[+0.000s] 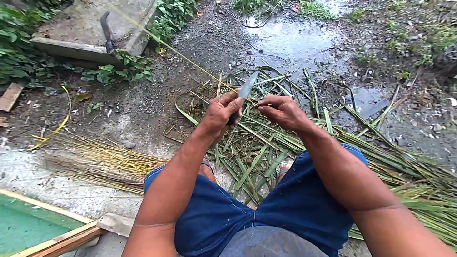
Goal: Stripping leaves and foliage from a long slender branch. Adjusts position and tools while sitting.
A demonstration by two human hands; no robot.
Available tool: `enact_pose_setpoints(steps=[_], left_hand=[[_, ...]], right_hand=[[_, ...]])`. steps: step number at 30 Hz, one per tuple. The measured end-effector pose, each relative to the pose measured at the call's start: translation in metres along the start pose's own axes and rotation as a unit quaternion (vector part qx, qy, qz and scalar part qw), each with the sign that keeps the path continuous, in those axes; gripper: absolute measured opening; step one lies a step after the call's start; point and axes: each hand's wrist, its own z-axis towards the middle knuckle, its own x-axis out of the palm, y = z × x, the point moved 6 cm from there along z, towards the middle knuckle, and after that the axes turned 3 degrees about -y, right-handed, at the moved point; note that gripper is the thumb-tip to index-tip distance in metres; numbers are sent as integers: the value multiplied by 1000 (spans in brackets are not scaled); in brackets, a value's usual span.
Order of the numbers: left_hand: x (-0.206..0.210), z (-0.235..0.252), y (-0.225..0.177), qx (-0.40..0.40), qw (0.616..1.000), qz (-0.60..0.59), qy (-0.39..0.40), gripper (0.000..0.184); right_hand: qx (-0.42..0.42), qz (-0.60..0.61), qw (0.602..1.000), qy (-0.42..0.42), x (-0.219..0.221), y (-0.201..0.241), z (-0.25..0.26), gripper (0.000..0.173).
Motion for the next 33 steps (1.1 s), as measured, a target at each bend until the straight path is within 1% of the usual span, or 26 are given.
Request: enact_pose_setpoints(steps=[2, 4, 5, 6, 8, 11, 12, 13, 14, 16, 17, 18, 19, 21, 22, 23, 24, 27, 28, 29, 30, 33], left_hand=[[-26, 4, -12, 30, 999, -11, -40, 34], [-57, 5, -32, 65, 992, -29, -101, 34], [-66, 4, -39, 77, 988, -38, -126, 34], [-66, 2, -42, 83, 987, -43, -132, 34], [-46, -2, -36, 65, 993, -19, -94, 35], [1, -4, -6, -8, 1000, 8, -9, 37], [4, -2, -1, -14, 1000, 5, -1, 37], [-3, 1, -2, -4, 1000, 3, -9, 37], [-18, 4, -9, 17, 999, -2, -33, 36], [-49, 6, -26, 49, 994, -15, -97, 35], [-55, 6, -31, 55, 991, -21, -118, 36], [-52, 4, -32, 51, 991, -22, -119, 35], [-42, 2, -28, 40, 994, -16, -100, 36], [-11, -2, -11, 0, 999, 6, -32, 38], [-1, -2, -3, -18, 1000, 8, -6, 39], [1, 0, 0, -24, 1000, 8, 6, 39], [-7, 3, -2, -17, 1000, 8, -2, 38], [-49, 11, -21, 26, 995, -28, -92, 34], [-55, 12, -25, 36, 992, -42, -113, 34], [-52, 11, -26, 39, 991, -43, -118, 34], [-40, 9, -22, 30, 993, -28, -107, 34], [13, 3, 6, -25, 1000, 18, -6, 38]], right_hand=[[-19, -34, 999, -7, -7, 0, -2, 19], [-28, -56, 998, -17, -12, 1, -5, 17], [-32, -62, 997, -21, -13, 1, -6, 17], [-33, -65, 997, -24, -13, 0, -6, 17], [-26, -59, 998, -30, -9, -1, -4, 17], [-25, -27, 999, -33, -3, -1, -2, 16], [-27, -24, 999, -29, -4, 0, -2, 16], [-27, -28, 999, -24, -5, 0, -3, 16], [-26, -34, 999, -22, -8, 1, -4, 16], [-29, -42, 998, -22, -12, 1, -7, 15], [-31, -43, 998, -23, -13, 1, -7, 15], [-34, -44, 998, -25, -13, 0, -7, 15], [-34, -45, 998, -28, -12, -1, -6, 16], [-30, -44, 998, -34, -10, -1, -5, 16], [-25, -40, 998, -37, -10, -1, -5, 15], [-20, -37, 998, -39, -11, -2, -4, 15], [-15, -33, 998, -42, -12, -3, -5, 14], [1, -20, 999, -41, -15, -5, -7, 13], [8, -15, 999, -39, -15, -5, -6, 12], [14, -13, 999, -40, -13, -6, -6, 12], [22, -12, 999, -39, -12, -5, -5, 13], [42, 8, 998, -41, -6, -4, -1, 14]])
